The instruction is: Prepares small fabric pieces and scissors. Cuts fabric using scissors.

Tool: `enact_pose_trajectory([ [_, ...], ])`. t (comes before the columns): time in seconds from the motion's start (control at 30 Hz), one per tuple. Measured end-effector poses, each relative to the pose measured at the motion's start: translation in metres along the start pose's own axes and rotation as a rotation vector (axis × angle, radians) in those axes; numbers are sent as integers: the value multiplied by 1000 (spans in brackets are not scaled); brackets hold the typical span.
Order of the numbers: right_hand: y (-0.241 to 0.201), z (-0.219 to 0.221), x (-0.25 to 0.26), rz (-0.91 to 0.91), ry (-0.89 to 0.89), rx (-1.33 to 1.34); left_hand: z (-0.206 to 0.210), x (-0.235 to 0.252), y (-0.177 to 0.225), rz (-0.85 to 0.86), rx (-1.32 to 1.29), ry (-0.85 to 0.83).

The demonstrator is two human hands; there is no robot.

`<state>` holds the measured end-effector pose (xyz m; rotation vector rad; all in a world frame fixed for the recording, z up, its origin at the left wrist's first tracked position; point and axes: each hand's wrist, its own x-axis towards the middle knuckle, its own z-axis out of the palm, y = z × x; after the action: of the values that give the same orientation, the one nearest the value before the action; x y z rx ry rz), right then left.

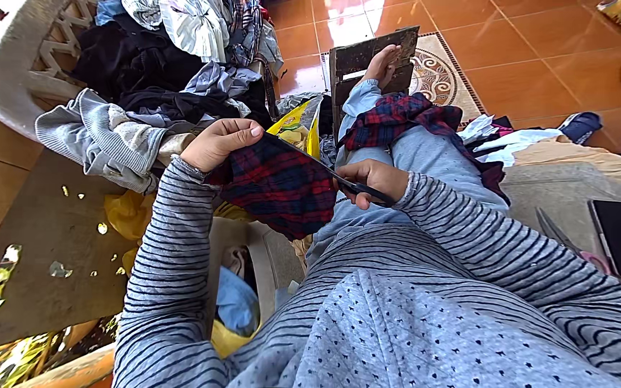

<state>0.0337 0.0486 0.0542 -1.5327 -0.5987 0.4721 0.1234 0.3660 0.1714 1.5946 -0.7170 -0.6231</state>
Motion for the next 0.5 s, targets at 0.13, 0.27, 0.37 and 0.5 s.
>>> enact_pose_trajectory([
  [0.13,-5,3,1,-2,-12,-35,5,2,-1,-20,-6,-5],
  [0.27,-4,2,2,-3,-16,-34,6,3,-2,-27,3,-9],
  [0.37,2,0,0,-2,7,28,3,2,-5,-9,-26,-26],
  [0.5,3,-4,-3,15,6,55,-10,-2,-8,-2,-142,-133],
])
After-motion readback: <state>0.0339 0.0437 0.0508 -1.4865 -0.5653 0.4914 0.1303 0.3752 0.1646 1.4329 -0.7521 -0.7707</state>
